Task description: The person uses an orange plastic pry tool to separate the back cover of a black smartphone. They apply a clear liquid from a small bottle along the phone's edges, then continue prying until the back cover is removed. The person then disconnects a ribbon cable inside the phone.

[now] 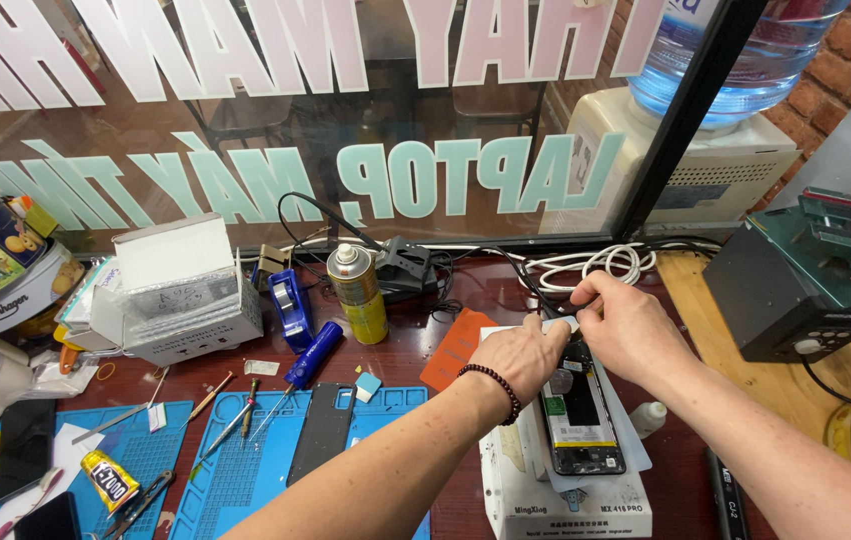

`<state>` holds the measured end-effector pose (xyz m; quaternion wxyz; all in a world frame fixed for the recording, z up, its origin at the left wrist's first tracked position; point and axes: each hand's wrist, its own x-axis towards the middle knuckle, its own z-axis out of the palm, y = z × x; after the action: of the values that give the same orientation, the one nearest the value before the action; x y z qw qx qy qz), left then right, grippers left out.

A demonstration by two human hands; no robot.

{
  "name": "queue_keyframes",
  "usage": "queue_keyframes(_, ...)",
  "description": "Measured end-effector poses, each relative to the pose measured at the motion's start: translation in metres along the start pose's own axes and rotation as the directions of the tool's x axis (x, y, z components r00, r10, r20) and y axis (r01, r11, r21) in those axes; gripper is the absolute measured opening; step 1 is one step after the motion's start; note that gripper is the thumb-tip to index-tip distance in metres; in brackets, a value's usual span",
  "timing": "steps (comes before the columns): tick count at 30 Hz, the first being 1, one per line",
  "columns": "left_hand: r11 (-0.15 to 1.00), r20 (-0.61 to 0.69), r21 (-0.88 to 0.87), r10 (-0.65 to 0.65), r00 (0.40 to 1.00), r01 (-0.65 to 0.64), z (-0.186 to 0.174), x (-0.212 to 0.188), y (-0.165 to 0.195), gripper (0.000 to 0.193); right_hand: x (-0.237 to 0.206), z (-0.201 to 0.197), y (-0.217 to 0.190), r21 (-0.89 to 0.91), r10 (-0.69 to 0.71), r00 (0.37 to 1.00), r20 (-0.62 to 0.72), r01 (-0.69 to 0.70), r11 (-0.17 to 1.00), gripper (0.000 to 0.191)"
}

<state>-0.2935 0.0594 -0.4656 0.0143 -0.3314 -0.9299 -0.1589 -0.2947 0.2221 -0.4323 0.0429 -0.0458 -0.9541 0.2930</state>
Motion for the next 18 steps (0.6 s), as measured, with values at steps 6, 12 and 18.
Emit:
queue_keyframes(6, 0.961, 0.078, -0.189, -0.192, 0.978, 0.204, -0.01, 0.002, 0.006, 0.046, 0.001, 0.001, -0.001, 0.009, 0.045, 0.998, 0.044, -0.046, 0.999, 0.019)
queue_keyframes(12, 0.859, 0.066, -0.371, -0.354, 0.933, 0.352, -0.013, 0.005, 0.013, 0.052, -0.004, -0.002, 0.0, 0.05, -0.022, 1.0, 0.013, 0.021, 0.999, 0.019)
queue_keyframes(18, 0.461, 0.08, -0.773, -0.611, 0.787, 0.436, -0.02, 0.011, -0.008, 0.048, -0.011, -0.003, -0.004, 0.013, -0.003, 1.0, 0.019, 0.002, 1.0, 0.019)
